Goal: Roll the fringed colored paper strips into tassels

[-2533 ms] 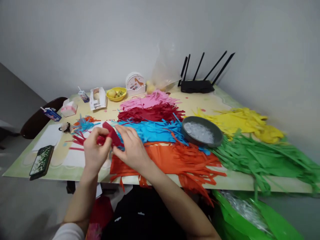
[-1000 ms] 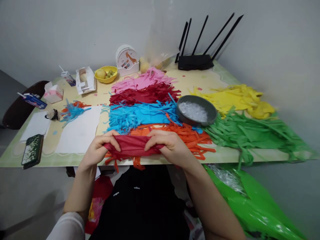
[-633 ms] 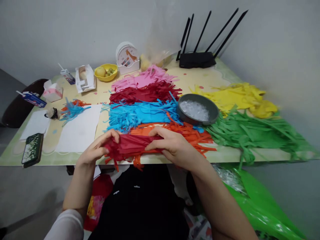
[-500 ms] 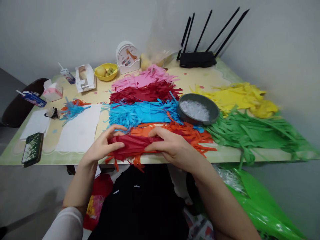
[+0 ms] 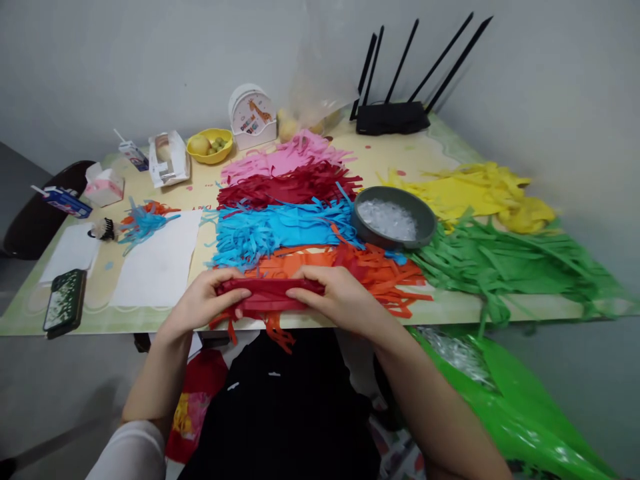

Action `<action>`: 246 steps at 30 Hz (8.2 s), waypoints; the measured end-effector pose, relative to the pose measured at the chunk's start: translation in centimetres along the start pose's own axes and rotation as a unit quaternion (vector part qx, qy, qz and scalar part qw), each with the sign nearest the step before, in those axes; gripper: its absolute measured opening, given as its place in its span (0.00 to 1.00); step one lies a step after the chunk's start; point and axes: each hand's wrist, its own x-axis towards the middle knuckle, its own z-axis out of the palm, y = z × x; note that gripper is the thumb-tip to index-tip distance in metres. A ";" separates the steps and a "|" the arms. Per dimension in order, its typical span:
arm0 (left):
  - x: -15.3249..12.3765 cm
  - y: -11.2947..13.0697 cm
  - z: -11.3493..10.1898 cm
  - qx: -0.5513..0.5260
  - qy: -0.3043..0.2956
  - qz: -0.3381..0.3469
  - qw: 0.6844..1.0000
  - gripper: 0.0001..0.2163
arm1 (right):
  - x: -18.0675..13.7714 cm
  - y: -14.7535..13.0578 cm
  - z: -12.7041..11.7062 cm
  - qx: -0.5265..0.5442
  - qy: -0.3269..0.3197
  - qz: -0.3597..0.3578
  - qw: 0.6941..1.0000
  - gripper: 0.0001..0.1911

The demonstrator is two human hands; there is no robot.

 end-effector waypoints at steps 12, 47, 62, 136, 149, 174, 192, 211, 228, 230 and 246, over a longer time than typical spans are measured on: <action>-0.1 -2.0 0.3 -0.147 0.075 0.084 0.983 0.08 | -1.1 0.9 1.3 0.208 0.110 -0.069 0.969 0.09; -0.1 -2.0 0.9 -0.254 0.043 0.105 0.960 0.06 | -1.0 0.5 2.7 0.296 0.132 -0.020 0.946 0.09; -0.2 -0.3 0.6 -0.011 0.029 0.033 0.999 0.11 | -0.8 -0.8 2.2 0.079 0.153 -0.160 0.972 0.06; 1.5 -2.5 6.1 -0.088 0.275 0.138 0.947 0.08 | 0.6 -1.3 5.1 0.028 0.205 -0.097 0.974 0.06; 0.2 -1.4 0.7 -0.370 0.347 0.152 0.848 0.15 | 6.3 17.3 -14.4 -0.191 0.127 -0.069 0.971 0.22; 1.3 -2.6 5.2 -0.252 0.306 0.069 0.916 0.07 | 3.3 0.0 4.4 -0.158 0.212 -0.236 0.935 0.07; 1.7 -2.6 4.6 -0.350 0.251 0.047 0.901 0.09 | 3.4 -0.7 5.1 -0.221 0.144 -0.231 0.937 0.16; -0.4 -0.7 3.7 -0.120 0.272 0.093 0.950 0.05 | 2.9 -1.6 4.0 0.025 0.022 -0.169 0.985 0.18; -0.2 -1.1 3.4 0.016 0.271 0.138 0.952 0.03 | 3.0 -0.8 4.8 0.249 0.044 -0.014 0.967 0.12; -0.1 -1.4 3.5 -0.035 0.264 0.118 0.957 0.05 | 2.8 -0.8 5.2 0.257 0.055 -0.013 0.965 0.11; 0.1 -2.5 4.5 0.047 0.320 0.193 0.926 0.05 | 3.2 -0.9 6.5 0.395 0.070 0.055 0.914 0.18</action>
